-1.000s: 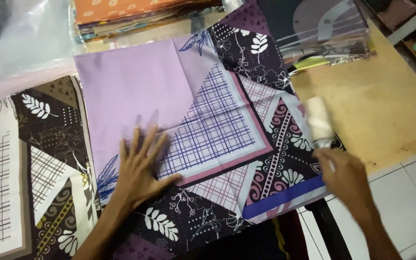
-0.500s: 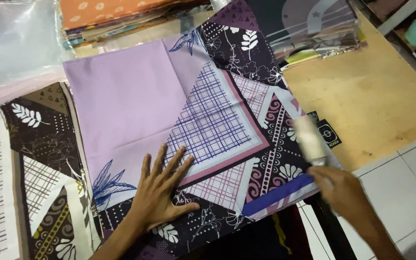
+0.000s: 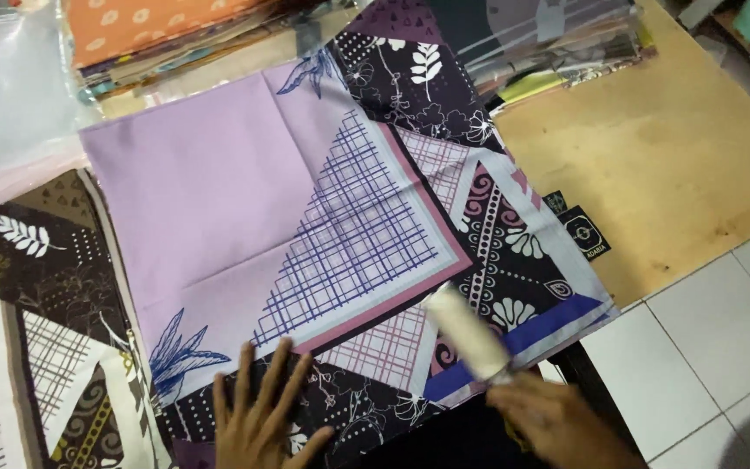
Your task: Using a lint roller to remove debris from a piece of cloth and then folding it on a work surface.
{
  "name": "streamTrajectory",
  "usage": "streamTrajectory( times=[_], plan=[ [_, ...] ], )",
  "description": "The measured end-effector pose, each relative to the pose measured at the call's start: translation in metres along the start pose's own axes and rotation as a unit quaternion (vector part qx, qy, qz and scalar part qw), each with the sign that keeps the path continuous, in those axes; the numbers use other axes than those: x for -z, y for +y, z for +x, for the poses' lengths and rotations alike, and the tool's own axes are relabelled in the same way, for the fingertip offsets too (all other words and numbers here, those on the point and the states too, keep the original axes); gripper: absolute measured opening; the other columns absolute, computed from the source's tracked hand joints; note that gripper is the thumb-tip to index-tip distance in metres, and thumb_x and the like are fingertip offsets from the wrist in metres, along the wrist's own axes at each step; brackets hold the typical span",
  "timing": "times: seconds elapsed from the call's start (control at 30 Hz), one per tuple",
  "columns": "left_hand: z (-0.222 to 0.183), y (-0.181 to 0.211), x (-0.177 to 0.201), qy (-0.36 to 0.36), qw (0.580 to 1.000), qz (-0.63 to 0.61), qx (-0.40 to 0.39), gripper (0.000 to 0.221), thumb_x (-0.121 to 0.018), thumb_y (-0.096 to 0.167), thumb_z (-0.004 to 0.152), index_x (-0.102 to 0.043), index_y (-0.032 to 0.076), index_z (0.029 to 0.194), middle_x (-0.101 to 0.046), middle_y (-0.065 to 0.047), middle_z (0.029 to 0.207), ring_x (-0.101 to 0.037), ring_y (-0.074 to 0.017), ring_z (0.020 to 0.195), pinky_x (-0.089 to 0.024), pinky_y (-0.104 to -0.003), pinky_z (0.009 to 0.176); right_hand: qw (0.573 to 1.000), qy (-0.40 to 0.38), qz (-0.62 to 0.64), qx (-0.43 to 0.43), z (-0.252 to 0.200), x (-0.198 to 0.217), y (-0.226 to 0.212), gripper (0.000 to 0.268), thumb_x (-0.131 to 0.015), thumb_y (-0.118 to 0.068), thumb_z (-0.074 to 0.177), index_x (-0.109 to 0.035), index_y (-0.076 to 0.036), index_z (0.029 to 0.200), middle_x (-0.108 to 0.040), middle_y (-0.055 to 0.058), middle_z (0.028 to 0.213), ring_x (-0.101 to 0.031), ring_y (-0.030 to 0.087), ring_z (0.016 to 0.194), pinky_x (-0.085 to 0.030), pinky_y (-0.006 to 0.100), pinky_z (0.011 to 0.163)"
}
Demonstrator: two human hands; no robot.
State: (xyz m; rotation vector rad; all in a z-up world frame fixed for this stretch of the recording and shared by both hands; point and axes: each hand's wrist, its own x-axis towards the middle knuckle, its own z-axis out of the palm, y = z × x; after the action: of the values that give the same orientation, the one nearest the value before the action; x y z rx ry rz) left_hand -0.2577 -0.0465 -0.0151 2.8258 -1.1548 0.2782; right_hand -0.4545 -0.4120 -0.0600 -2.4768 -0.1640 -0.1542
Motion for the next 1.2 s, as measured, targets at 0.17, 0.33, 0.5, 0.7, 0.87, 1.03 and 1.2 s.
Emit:
streamTrajectory(
  times=[0.17, 0.33, 0.5, 0.7, 0.87, 1.03, 1.2],
  plan=[
    [-0.01, -0.003, -0.003, 0.011, 0.999, 0.023, 0.032, 0.105, -0.029, 0.095, 0.076, -0.021, 0.038, 0.164, -0.018, 0.007, 0.174, -0.009, -0.0269, 0.164, -0.008, -0.06, 0.128, 0.98, 0.083, -0.004, -0.182, -0.013, 0.052, 0.037, 0.025, -0.068, -0.013, 0.088, -0.08, -0.015, 0.109, -0.08, 0.007, 0.115, -0.079, 0.019, 0.099, -0.061, 0.034, 0.092],
    [-0.009, -0.001, 0.002, -0.006, 0.999, 0.038, 0.038, 0.107, -0.034, 0.095, 0.074, -0.02, 0.039, 0.165, -0.017, 0.008, 0.175, -0.009, -0.026, 0.165, -0.012, -0.06, 0.127, 0.932, 0.113, -0.083, -0.334, -0.001, 0.084, 0.015, 0.021, -0.065, -0.019, 0.094, -0.081, -0.013, 0.104, -0.083, -0.003, 0.103, -0.066, 0.014, 0.058, -0.054, 0.03, 0.072],
    [-0.007, 0.002, 0.01, -0.002, 0.999, -0.006, 0.031, 0.099, -0.032, 0.09, 0.08, -0.023, 0.037, 0.164, -0.019, 0.005, 0.174, -0.008, -0.026, 0.165, -0.007, -0.061, 0.128, 0.99, 0.062, 0.04, -0.116, -0.023, 0.031, 0.005, 0.025, -0.073, -0.019, 0.085, -0.084, -0.018, 0.107, -0.082, 0.004, 0.113, -0.08, 0.017, 0.1, -0.061, 0.033, 0.094],
    [-0.007, 0.001, 0.011, -0.018, 0.999, -0.003, 0.032, 0.099, -0.032, 0.089, 0.081, -0.021, 0.036, 0.164, -0.015, 0.005, 0.175, -0.006, -0.0257, 0.164, -0.006, -0.064, 0.126, 0.995, 0.042, -0.016, -0.093, -0.023, 0.044, 0.032, 0.018, -0.069, -0.015, 0.088, -0.075, -0.017, 0.105, -0.08, 0.001, 0.098, -0.078, 0.015, 0.083, -0.061, 0.028, 0.077],
    [-0.01, 0.0, 0.008, -0.009, 0.999, -0.001, 0.039, 0.1, -0.039, 0.088, 0.08, -0.022, 0.038, 0.164, -0.018, 0.007, 0.175, -0.009, -0.0249, 0.164, -0.011, -0.064, 0.125, 0.937, 0.076, -0.069, -0.334, -0.02, 0.095, 0.038, 0.022, -0.064, -0.021, 0.093, -0.081, -0.017, 0.106, -0.082, -0.001, 0.112, -0.078, 0.018, 0.101, -0.057, 0.034, 0.092],
    [0.013, -0.013, 0.014, -0.046, 0.997, -0.036, 0.048, 0.104, -0.042, 0.09, 0.077, -0.022, 0.035, 0.163, -0.022, 0.004, 0.172, -0.015, -0.0245, 0.16, -0.011, -0.067, 0.122, 0.926, 0.147, -0.169, -0.305, 0.004, 0.108, 0.023, 0.019, -0.064, -0.014, 0.097, -0.08, -0.013, 0.107, -0.079, 0.0, 0.11, -0.073, 0.018, 0.105, -0.053, 0.035, 0.097],
    [0.081, -0.025, 0.012, -0.012, 0.997, -0.071, 0.035, 0.101, -0.038, 0.088, 0.08, -0.036, 0.024, 0.158, -0.032, -0.011, 0.168, -0.025, -0.0393, 0.156, -0.016, -0.071, 0.12, 0.991, 0.12, -0.058, 0.012, 0.076, 0.077, -0.007, 0.019, -0.061, -0.002, 0.093, -0.071, -0.009, 0.108, -0.073, 0.006, 0.101, -0.072, 0.021, 0.082, -0.059, 0.035, 0.077]
  ],
)
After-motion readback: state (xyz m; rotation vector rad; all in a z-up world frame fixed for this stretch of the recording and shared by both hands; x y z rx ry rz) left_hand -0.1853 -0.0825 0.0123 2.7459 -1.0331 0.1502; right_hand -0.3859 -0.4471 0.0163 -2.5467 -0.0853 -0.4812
